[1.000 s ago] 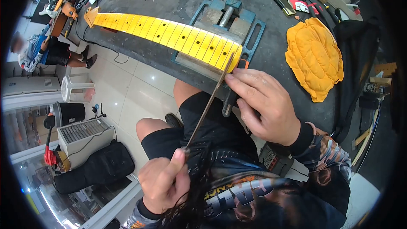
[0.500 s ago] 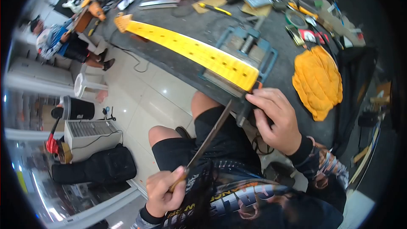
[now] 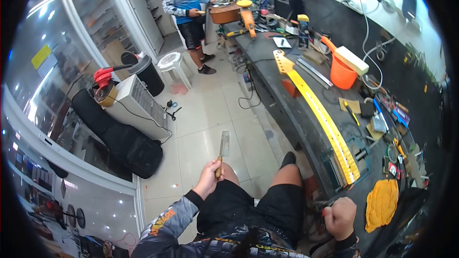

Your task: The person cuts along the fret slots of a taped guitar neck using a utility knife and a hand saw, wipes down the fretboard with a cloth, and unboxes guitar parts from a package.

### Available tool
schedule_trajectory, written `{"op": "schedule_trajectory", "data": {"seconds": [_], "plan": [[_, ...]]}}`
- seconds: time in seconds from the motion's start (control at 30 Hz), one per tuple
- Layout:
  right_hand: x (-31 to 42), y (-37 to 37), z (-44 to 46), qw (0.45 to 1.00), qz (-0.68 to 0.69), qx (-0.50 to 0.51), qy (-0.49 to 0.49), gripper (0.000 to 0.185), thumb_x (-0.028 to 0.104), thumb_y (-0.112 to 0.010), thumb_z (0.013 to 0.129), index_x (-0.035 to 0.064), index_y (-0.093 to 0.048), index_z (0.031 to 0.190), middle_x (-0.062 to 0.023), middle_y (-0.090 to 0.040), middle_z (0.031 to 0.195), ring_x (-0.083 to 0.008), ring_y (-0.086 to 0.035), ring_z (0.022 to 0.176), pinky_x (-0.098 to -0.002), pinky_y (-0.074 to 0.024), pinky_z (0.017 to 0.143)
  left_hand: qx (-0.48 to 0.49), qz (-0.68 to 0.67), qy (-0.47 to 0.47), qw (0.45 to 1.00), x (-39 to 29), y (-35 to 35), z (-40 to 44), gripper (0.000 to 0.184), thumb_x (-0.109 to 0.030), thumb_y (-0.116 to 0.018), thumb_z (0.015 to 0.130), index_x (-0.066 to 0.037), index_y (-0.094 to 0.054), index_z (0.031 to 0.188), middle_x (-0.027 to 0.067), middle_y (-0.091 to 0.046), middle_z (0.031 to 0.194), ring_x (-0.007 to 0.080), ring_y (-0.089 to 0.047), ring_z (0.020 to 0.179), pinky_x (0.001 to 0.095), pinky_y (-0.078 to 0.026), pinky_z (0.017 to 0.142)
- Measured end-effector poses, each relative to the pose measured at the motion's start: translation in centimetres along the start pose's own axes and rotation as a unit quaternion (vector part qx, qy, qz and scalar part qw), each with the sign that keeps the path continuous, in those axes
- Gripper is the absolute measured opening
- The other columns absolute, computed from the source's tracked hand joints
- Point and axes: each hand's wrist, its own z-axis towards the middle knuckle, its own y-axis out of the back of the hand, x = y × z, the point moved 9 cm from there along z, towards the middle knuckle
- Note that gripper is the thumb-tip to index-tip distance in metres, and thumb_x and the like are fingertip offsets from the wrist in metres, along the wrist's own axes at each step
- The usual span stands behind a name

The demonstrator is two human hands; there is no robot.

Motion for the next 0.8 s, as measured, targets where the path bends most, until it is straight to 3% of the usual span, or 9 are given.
{"op": "schedule_trajectory", "data": {"seconds": [0.07,0.23,0.33,0.43,0.5,0.53,0.6,0.8], "plan": [[1.1,-1.1,1.8,1.000,0.009,0.027,0.012,0.023,0.006,-0.079,0.090,0.0064,-0.059,0.078,-0.0114,-0.057,0.072,-0.0376,-0.060,0.065,-0.0482,-0.0466,0.064,0.004,0.076,-0.016,0.997,1.1,1.4,3.4,0.017,-0.027,-0.058,0.119,-0.010,-0.059,0.120,0.0025,-0.062,0.076,0.0138,-0.055,0.058,0.0288,-0.046,0.057],[2.4,-3.9,6.0,0.996,0.046,0.076,-0.019,0.009,0.005,-0.079,0.092,0.0056,-0.071,0.087,-0.0118,-0.066,0.079,-0.0375,-0.067,0.072,-0.0488,-0.0513,0.068,-0.049,0.161,-0.056,0.984,2.0,1.5,7.2,0.035,-0.026,-0.063,0.117,-0.005,-0.059,0.145,0.0033,-0.067,0.077,0.0100,-0.056,0.056,0.0261,-0.044,0.050],[2.2,-5.2,7.5,0.995,0.042,0.082,-0.033,0.006,0.004,-0.079,0.093,0.0052,-0.078,0.099,-0.0117,-0.070,0.082,-0.0364,-0.070,0.075,-0.0478,-0.0535,0.070,-0.031,0.189,-0.092,0.977,1.9,0.9,8.8,0.035,-0.027,-0.063,0.117,-0.005,-0.059,0.145,0.0033,-0.066,0.077,0.0101,-0.057,0.056,0.0259,-0.044,0.050],[2.1,-5.6,7.8,0.995,0.033,0.093,-0.004,0.013,0.001,-0.077,0.094,0.0045,-0.078,0.107,-0.0123,-0.071,0.084,-0.0365,-0.070,0.077,-0.0473,-0.0535,0.070,-0.034,0.196,-0.090,0.976,1.8,1.4,10.2,0.036,-0.026,-0.064,0.117,-0.006,-0.060,0.146,0.0036,-0.066,0.078,0.0101,-0.057,0.059,0.0260,-0.045,0.052],[1.0,-5.0,7.0,0.997,0.028,0.058,-0.044,0.020,-0.002,-0.072,0.095,0.0037,-0.077,0.114,-0.0122,-0.072,0.086,-0.0355,-0.071,0.080,-0.0464,-0.0538,0.071,-0.045,0.203,-0.088,0.974,1.8,1.7,10.5,0.035,-0.026,-0.064,0.117,-0.006,-0.060,0.145,0.0038,-0.066,0.078,0.0103,-0.057,0.059,0.0262,-0.045,0.052],[0.8,-4.8,6.8,0.997,0.034,0.059,-0.043,0.020,-0.002,-0.072,0.095,0.0037,-0.077,0.114,-0.0122,-0.072,0.086,-0.0355,-0.071,0.080,-0.0464,-0.0538,0.071,-0.057,0.200,-0.090,0.974,1.9,1.7,10.6,0.034,-0.026,-0.064,0.117,-0.005,-0.061,0.144,0.0037,-0.066,0.078,0.0100,-0.057,0.058,0.0258,-0.045,0.052],[0.5,-3.8,6.6,0.998,0.022,0.044,-0.045,0.013,0.001,-0.071,0.108,-0.0020,-0.079,0.118,-0.0196,-0.078,0.098,-0.0368,-0.078,0.087,-0.0412,-0.0622,0.078,-0.070,0.199,-0.093,0.973,2.1,1.5,10.7,0.033,-0.026,-0.064,0.117,-0.005,-0.061,0.142,0.0037,-0.066,0.077,0.0097,-0.056,0.057,0.0255,-0.044,0.052],[0.6,-3.9,7.0,0.997,0.037,0.049,-0.049,0.012,-0.001,-0.073,0.105,-0.0022,-0.079,0.116,-0.0188,-0.077,0.097,-0.0368,-0.076,0.085,-0.0419,-0.0614,0.076,-0.063,0.249,-0.103,0.961,2.9,0.0,10.5,0.030,-0.024,-0.067,0.115,-0.006,-0.064,0.139,0.0028,-0.066,0.080,0.0092,-0.058,0.063,0.0257,-0.046,0.055]]}}
